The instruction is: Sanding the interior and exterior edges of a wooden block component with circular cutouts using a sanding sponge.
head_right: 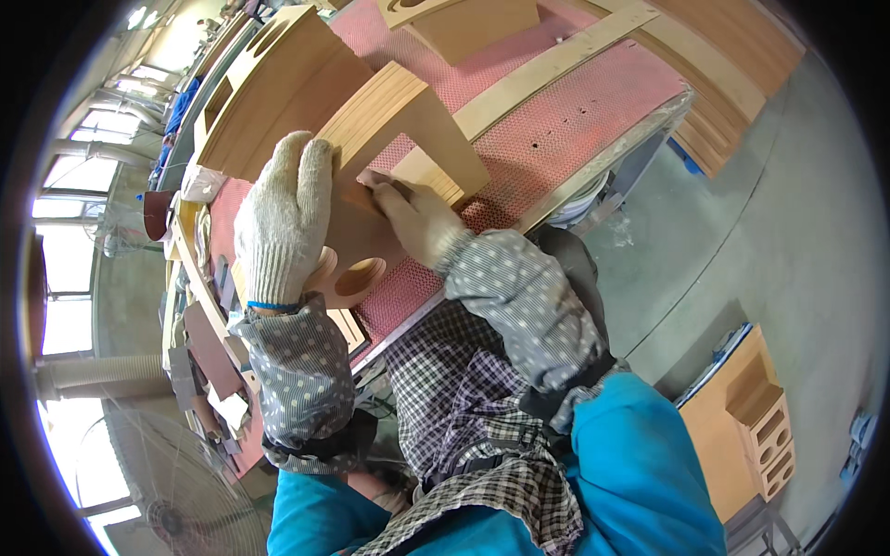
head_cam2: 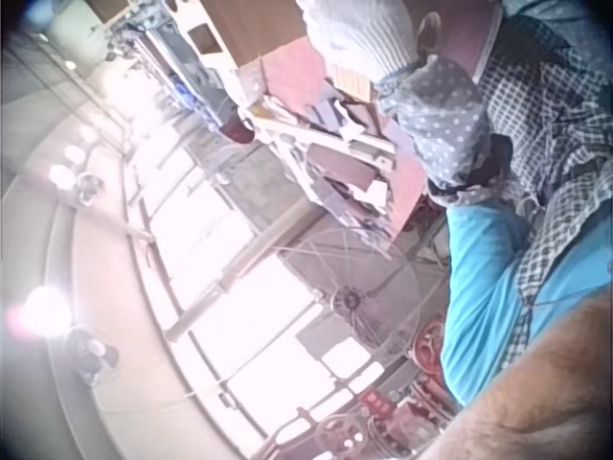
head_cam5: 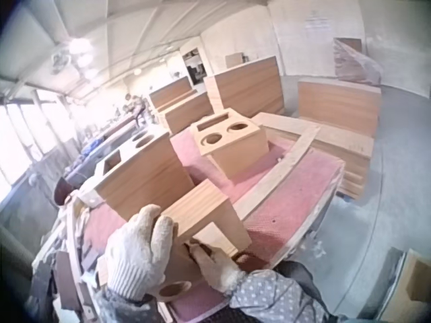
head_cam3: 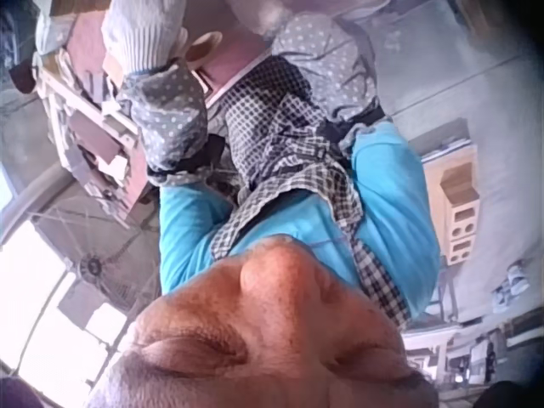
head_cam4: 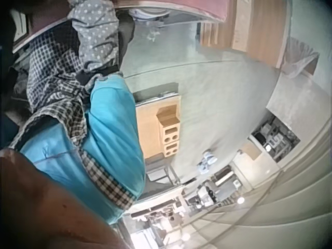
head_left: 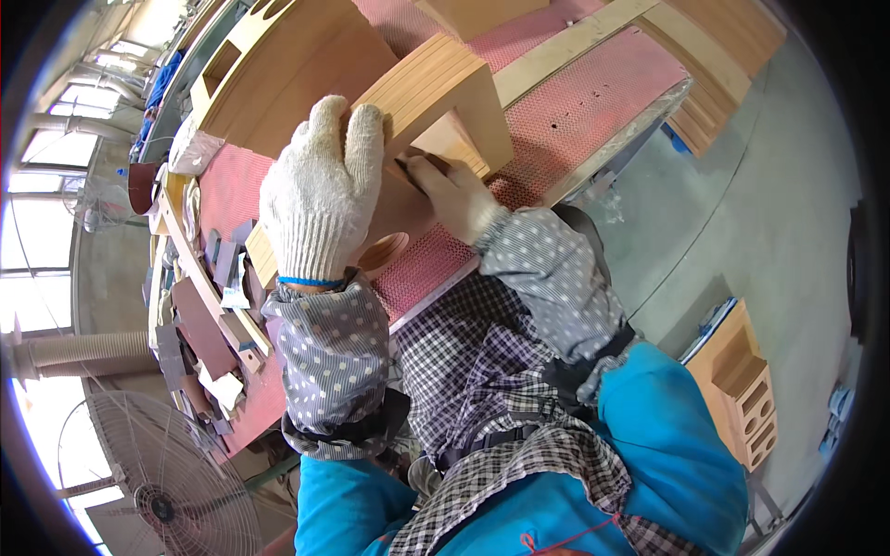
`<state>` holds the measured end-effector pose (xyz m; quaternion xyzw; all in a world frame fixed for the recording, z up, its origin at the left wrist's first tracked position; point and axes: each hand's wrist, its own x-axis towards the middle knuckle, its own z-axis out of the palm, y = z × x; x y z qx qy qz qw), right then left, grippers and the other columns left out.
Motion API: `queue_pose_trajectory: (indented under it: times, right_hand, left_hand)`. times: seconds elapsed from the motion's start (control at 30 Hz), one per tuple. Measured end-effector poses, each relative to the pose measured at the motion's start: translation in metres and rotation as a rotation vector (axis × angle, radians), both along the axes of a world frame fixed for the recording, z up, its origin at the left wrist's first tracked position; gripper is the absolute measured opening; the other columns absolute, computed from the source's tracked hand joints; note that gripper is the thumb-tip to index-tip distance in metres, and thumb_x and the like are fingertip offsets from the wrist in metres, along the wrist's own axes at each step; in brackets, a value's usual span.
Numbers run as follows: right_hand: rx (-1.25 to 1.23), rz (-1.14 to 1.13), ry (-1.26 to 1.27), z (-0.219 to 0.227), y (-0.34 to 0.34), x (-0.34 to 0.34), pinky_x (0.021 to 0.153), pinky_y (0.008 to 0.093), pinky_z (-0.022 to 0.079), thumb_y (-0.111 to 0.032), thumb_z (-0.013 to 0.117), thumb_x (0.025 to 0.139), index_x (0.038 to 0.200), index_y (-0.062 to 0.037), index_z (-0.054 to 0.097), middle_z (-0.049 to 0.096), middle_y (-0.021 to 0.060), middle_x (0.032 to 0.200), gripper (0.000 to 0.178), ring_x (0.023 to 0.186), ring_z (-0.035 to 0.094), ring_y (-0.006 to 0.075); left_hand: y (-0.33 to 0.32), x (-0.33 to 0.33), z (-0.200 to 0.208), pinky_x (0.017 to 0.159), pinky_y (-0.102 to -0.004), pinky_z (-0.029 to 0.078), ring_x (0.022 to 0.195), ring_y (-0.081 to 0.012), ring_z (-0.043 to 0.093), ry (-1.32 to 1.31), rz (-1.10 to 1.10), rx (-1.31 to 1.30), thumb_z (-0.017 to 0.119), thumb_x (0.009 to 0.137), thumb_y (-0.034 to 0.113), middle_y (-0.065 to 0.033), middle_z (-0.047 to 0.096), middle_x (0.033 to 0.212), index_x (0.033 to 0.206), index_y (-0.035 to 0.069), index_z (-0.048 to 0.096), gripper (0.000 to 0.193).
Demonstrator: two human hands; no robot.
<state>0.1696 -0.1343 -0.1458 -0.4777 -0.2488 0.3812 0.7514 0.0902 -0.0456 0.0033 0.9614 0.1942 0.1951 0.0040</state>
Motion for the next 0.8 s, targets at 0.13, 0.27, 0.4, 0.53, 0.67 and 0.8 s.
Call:
queue_pose_trajectory:
  times: [0.13, 0.27, 0.4, 0.53, 0.67, 0.8]
  right_hand:
    - [-0.025, 0.008, -0.088, 0.003, -0.017, -0.013, 0.115, 0.0348, 0.038, -0.020, 0.045, 0.107, 0.146, 0.0058, 0.049, 0.059, 0.0180, 0.143, 0.047, 0.133, 0.054, 0.0237]
    - [-0.045, -0.011, -0.073, 0.000, -0.052, -0.027, 0.115, 0.0356, 0.038, -0.016, 0.042, 0.107, 0.147, 0.0037, 0.050, 0.059, 0.0180, 0.143, 0.045, 0.133, 0.054, 0.0248]
    - [0.041, -0.011, -0.050, 0.013, -0.015, 0.000, 0.114, 0.0345, 0.040, -0.026, 0.048, 0.107, 0.145, 0.0020, 0.053, 0.062, 0.0167, 0.139, 0.047, 0.131, 0.055, 0.0230]
    - [-0.254, 0.083, 0.039, 0.019, -0.009, -0.001, 0.114, 0.0349, 0.040, -0.024, 0.048, 0.108, 0.145, 0.0027, 0.053, 0.062, 0.0174, 0.140, 0.046, 0.130, 0.057, 0.0246]
    - [0.120, -0.082, -0.194, -0.018, -0.035, -0.024, 0.115, 0.0355, 0.038, -0.022, 0.048, 0.107, 0.148, 0.0040, 0.048, 0.061, 0.0192, 0.140, 0.048, 0.132, 0.056, 0.0259]
    - [-0.007, -0.064, -0.135, 0.021, -0.020, -0.004, 0.113, 0.0354, 0.041, -0.022, 0.049, 0.107, 0.143, 0.0051, 0.052, 0.063, 0.0194, 0.137, 0.046, 0.129, 0.058, 0.0260]
  left_hand:
    - [0.007, -0.005, -0.006, 0.081, -0.0428, 0.054, 0.095, -0.0386, 0.070, -0.033, 0.000, 0.000, 0.052, 0.105, 0.031, -0.0198, 0.071, 0.102, 0.120, 0.007, 0.064, 0.031]
    - [0.010, -0.002, -0.009, 0.080, -0.0419, 0.055, 0.095, -0.0375, 0.070, -0.050, 0.001, 0.043, 0.052, 0.105, 0.027, -0.0175, 0.070, 0.106, 0.118, 0.006, 0.064, 0.027]
    - [0.001, 0.001, -0.002, 0.081, -0.0407, 0.056, 0.097, -0.0368, 0.069, 0.024, 0.000, 0.058, 0.051, 0.106, 0.023, -0.0153, 0.068, 0.114, 0.119, 0.006, 0.064, 0.025]
    - [0.013, -0.005, -0.014, 0.081, -0.0472, 0.055, 0.093, -0.0396, 0.070, -0.058, -0.060, 0.086, 0.056, 0.100, 0.037, -0.0194, 0.071, 0.102, 0.116, 0.009, 0.066, 0.034]
    - [-0.004, 0.001, -0.003, 0.079, -0.0441, 0.054, 0.099, -0.0392, 0.068, -0.026, 0.117, -0.065, 0.051, 0.105, 0.031, -0.0192, 0.069, 0.109, 0.119, 0.008, 0.064, 0.030]
    - [0.001, -0.002, -0.002, 0.081, -0.0455, 0.054, 0.099, -0.0408, 0.068, 0.006, -0.047, 0.072, 0.050, 0.106, 0.032, -0.0210, 0.070, 0.107, 0.120, 0.008, 0.063, 0.031]
